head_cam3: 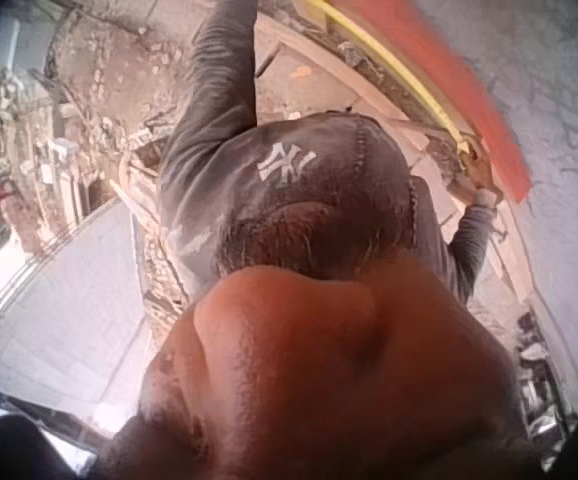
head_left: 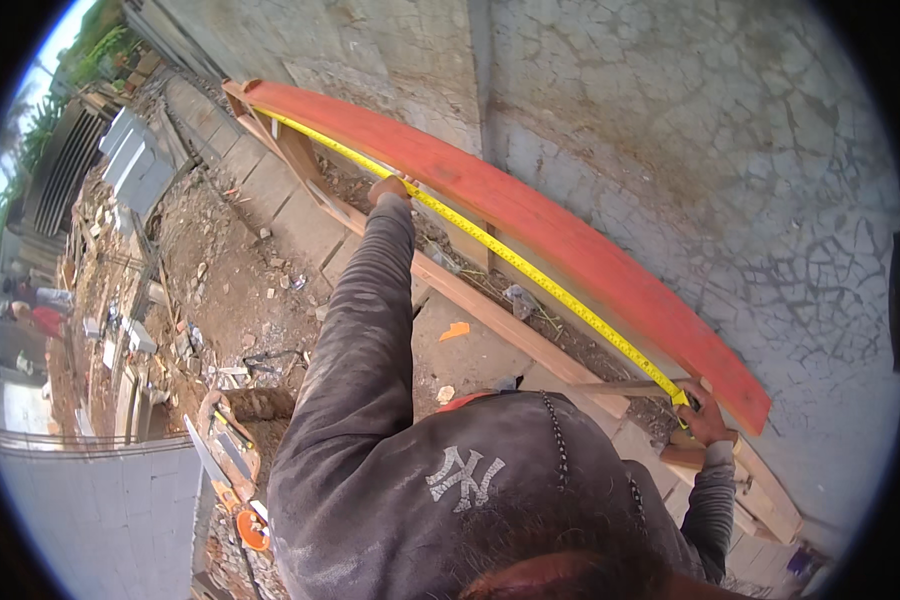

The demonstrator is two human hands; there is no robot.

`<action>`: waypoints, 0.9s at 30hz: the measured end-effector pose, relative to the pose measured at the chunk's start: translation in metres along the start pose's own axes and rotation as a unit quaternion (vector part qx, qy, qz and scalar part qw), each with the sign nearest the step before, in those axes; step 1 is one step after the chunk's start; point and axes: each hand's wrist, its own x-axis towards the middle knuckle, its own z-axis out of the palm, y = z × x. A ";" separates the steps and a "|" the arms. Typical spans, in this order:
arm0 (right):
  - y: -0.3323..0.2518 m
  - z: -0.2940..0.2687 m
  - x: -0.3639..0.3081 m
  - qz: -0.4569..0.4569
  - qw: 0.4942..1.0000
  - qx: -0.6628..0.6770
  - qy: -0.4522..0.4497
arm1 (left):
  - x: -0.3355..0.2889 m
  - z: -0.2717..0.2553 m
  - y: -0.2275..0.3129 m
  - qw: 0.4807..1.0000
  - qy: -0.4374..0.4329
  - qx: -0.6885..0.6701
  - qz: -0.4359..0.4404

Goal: The person measures a wooden beam with a tape measure, uses a hammer and a chisel to prepare a hole in a concrete floor, and then positions a wooden support frame into the prepared slot.

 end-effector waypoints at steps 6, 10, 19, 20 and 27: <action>-0.028 0.000 -0.030 0.027 0.994 -0.084 0.063 | -0.011 0.010 -0.008 0.995 -0.025 0.095 -0.021; 0.013 0.006 -0.067 0.078 0.952 -0.254 0.151 | 0.021 0.003 0.010 0.991 -0.071 0.115 -0.013; 0.066 -0.010 -0.168 0.219 0.892 -0.324 0.227 | 0.022 0.004 0.029 0.972 -0.099 0.211 -0.019; 0.068 -0.018 -0.158 0.208 0.891 -0.330 0.235 | 0.030 0.004 0.064 0.980 -0.098 0.172 -0.024; 0.097 -0.031 -0.208 0.346 0.844 -0.307 0.272 | -0.036 0.039 0.009 0.989 0.046 0.131 -0.049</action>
